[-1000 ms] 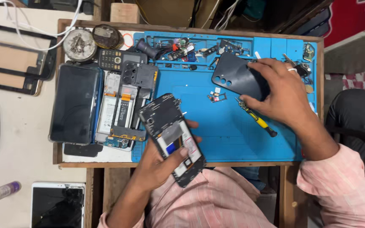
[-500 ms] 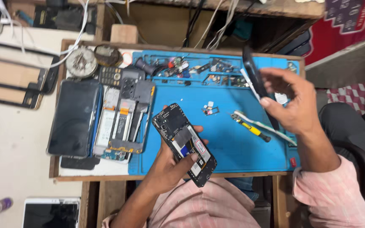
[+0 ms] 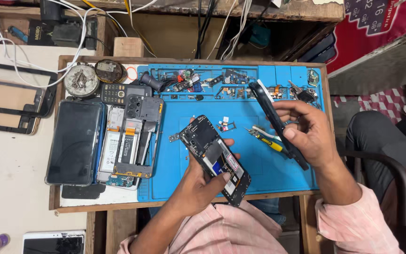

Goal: The person uses a screwdriver to remove screws from a smartphone, then aligns and attaches the back cover. They press the edges to secure the cover, inspect the device, and power it on to confirm functionality.

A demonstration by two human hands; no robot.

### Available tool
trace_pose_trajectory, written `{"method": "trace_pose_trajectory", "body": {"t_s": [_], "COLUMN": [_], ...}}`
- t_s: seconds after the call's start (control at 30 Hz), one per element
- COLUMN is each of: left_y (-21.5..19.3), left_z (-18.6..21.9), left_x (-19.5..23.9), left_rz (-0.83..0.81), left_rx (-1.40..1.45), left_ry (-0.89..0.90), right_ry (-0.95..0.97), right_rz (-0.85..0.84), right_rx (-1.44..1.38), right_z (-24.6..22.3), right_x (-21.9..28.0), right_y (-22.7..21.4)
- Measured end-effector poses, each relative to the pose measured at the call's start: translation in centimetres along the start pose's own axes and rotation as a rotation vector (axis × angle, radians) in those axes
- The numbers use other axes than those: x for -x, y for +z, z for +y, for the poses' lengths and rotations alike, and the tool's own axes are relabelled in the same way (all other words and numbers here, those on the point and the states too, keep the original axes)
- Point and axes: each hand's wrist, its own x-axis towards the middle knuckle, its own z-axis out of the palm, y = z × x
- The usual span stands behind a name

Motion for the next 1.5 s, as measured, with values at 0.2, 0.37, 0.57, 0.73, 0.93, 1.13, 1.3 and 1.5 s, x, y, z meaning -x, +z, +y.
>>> {"method": "trace_pose_trajectory", "body": {"t_s": [0.2, 0.37, 0.57, 0.73, 0.93, 1.13, 1.3, 1.5], "left_y": [0.1, 0.1, -0.4, -0.1, 0.5, 1.9, 5.0, 4.9], "left_z": [-0.9, -2.3, -3.8, -3.4, -1.2, -2.1, -5.5, -6.9], "left_x": [0.1, 0.2, 0.6, 0.6, 0.7, 1.6, 1.7, 1.7], "left_rz": [0.004, 0.011, -0.046, -0.037, 0.043, 0.138, 0.103, 0.094], "left_rx": [-0.032, -0.224, -0.272, -0.33, -0.192, -0.13, -0.032, 0.011], "left_ry": [-0.023, 0.104, 0.093, 0.092, -0.009, 0.014, 0.071, 0.019], "right_ry": [-0.034, 0.104, 0.31, 0.395, 0.173, -0.162, -0.289, -0.417], "right_rz": [-0.004, -0.018, -0.227, -0.063, 0.005, 0.259, 0.292, 0.239], "right_rx": [0.006, -0.31, -0.869, -0.431, 0.282, 0.731, 0.913, 0.987], "right_z": [1.2, 1.4, 1.1, 3.1, 1.4, -1.6, -0.4, 0.9], "right_x": [0.6, 1.4, 2.5, 3.1, 2.7, 3.6, 5.5, 7.0], "right_y": [-0.1, 0.5, 1.5, 1.1, 1.9, 3.9, 2.8, 1.7]}}
